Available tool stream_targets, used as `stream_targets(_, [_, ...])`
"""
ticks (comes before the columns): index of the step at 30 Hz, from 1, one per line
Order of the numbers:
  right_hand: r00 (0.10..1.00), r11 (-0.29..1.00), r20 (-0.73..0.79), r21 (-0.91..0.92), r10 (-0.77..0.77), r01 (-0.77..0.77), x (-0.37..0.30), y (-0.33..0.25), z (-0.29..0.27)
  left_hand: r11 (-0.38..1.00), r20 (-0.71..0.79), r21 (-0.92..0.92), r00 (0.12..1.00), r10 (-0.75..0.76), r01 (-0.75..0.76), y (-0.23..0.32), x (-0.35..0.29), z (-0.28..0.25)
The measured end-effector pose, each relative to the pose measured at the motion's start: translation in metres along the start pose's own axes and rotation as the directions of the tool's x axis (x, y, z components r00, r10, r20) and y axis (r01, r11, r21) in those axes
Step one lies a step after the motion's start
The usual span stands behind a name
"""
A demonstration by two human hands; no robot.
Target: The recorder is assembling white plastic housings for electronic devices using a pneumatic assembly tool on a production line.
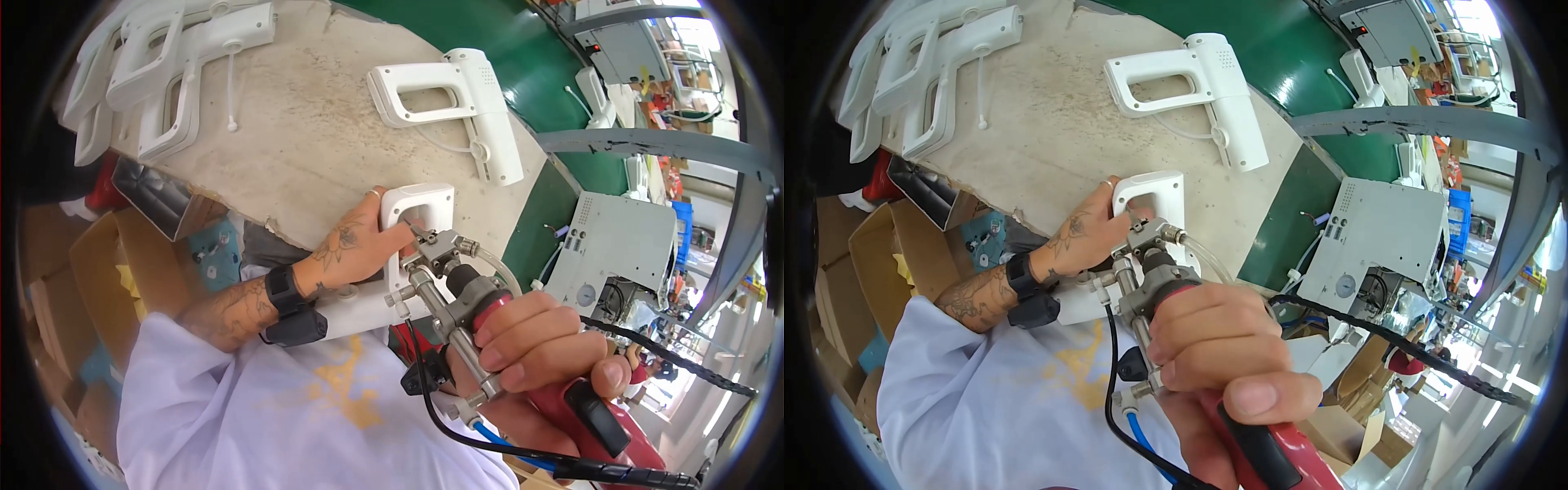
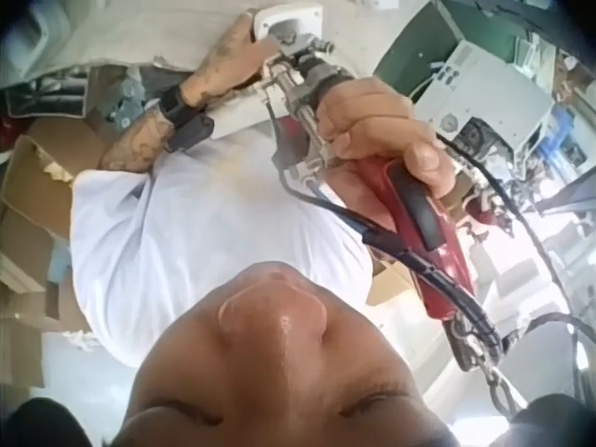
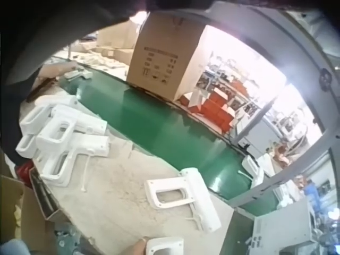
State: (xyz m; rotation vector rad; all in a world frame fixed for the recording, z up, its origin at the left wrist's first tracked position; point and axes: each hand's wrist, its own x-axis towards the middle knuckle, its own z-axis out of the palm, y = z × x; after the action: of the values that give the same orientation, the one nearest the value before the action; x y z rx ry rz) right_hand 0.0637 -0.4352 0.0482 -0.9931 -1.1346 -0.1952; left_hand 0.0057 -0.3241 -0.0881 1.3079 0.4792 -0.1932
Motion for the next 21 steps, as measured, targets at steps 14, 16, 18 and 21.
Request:
stream_targets(14, [0.995,0.999,-0.089,0.027,0.039,-0.037,-0.001,0.0,0.003,0.994,-0.046,-0.081,0.997,0.068,-0.071,-0.011,0.003,0.001])
stream_targets(16, [0.996,0.999,-0.082,0.029,0.043,-0.041,-0.002,-0.002,0.002,0.995,-0.054,-0.048,0.995,0.09,-0.093,-0.011,0.002,0.002])
stream_targets(18, [0.997,0.999,-0.067,0.025,0.046,-0.044,0.0,-0.002,0.003,0.993,-0.057,-0.022,0.992,0.116,-0.118,-0.01,0.001,0.001])
stream_targets(21, [0.998,0.999,-0.056,0.032,0.042,-0.041,0.002,-0.003,0.001,0.984,-0.045,0.062,0.985,0.168,-0.165,-0.009,0.002,0.003])
